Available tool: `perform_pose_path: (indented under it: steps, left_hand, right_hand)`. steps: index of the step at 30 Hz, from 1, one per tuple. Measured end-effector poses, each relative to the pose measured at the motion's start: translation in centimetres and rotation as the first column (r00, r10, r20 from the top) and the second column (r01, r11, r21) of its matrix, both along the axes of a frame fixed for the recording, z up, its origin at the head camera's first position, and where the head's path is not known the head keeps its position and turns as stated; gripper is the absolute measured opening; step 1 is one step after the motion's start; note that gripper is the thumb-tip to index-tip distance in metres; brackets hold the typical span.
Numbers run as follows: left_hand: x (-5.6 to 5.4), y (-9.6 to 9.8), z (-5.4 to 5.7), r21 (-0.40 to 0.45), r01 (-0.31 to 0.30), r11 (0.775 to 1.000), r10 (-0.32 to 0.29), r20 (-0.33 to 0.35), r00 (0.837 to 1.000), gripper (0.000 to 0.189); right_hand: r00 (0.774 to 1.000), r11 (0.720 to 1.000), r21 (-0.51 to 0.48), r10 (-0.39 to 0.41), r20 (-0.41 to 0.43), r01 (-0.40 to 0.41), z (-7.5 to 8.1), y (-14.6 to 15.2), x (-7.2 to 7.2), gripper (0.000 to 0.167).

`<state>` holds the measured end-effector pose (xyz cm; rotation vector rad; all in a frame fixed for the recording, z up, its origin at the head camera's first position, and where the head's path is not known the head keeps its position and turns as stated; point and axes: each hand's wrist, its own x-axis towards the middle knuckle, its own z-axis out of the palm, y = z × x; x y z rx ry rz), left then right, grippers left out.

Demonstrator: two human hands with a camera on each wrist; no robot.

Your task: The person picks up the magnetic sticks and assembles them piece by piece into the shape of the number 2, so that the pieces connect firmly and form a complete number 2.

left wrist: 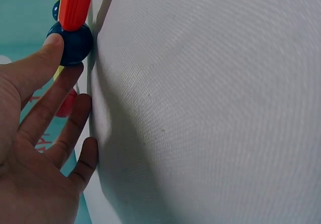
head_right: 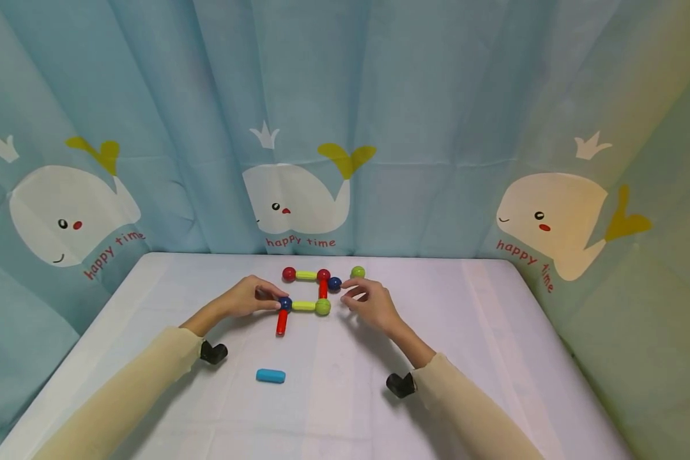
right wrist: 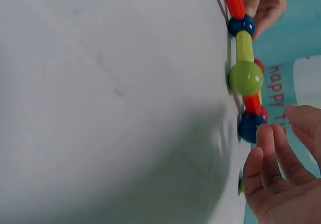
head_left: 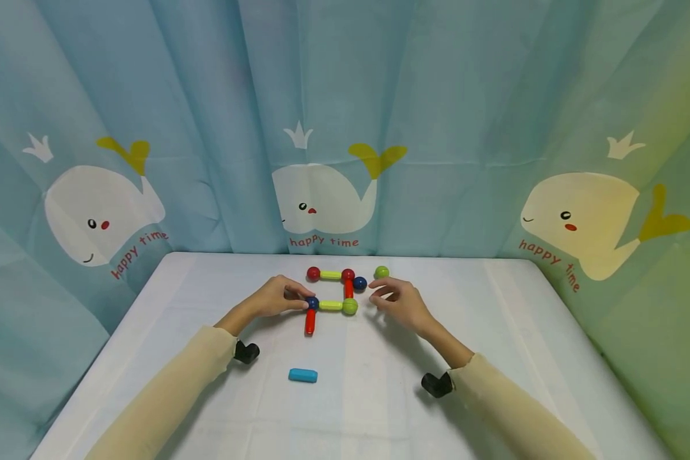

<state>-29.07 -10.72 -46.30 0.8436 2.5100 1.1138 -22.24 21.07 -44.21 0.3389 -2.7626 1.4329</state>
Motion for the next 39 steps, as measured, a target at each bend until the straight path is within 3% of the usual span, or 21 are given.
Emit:
perform_pose_path:
  steps: [11, 21, 32, 39]
  left_hand:
    - [0.3, 0.1, 0.4, -0.01, 0.008, 1.0, -0.009, -0.023, 1.0, 0.024]
    - [0.2, 0.1, 0.2, -0.021, 0.021, 1.0, -0.022, -0.047, 0.999, 0.025]
    - [0.3, 0.2, 0.2, -0.029, -0.005, 1.0, 0.005, -0.017, 1.0, 0.025]
    - [0.1, 0.1, 0.0, -0.025, -0.019, 1.0, 0.018, -0.01, 1.0, 0.026]
  right_hand:
    - [0.995, 0.995, 0.0, -0.101, -0.01, 0.101, -0.4, 1.9, -1.6, 0.03]
    - [0.979, 0.98, 0.046, -0.192, -0.072, 0.196, -1.1, 3.3, -3.4, 0.029]
    - [0.984, 0.978, 0.107, -0.18, 0.012, 0.178, -1.7, 3.6, -5.3, 0.043]
    - [0.988, 0.976, 0.165, -0.15, 0.028, 0.143, -1.9, 3.1, -6.2, 0.043]
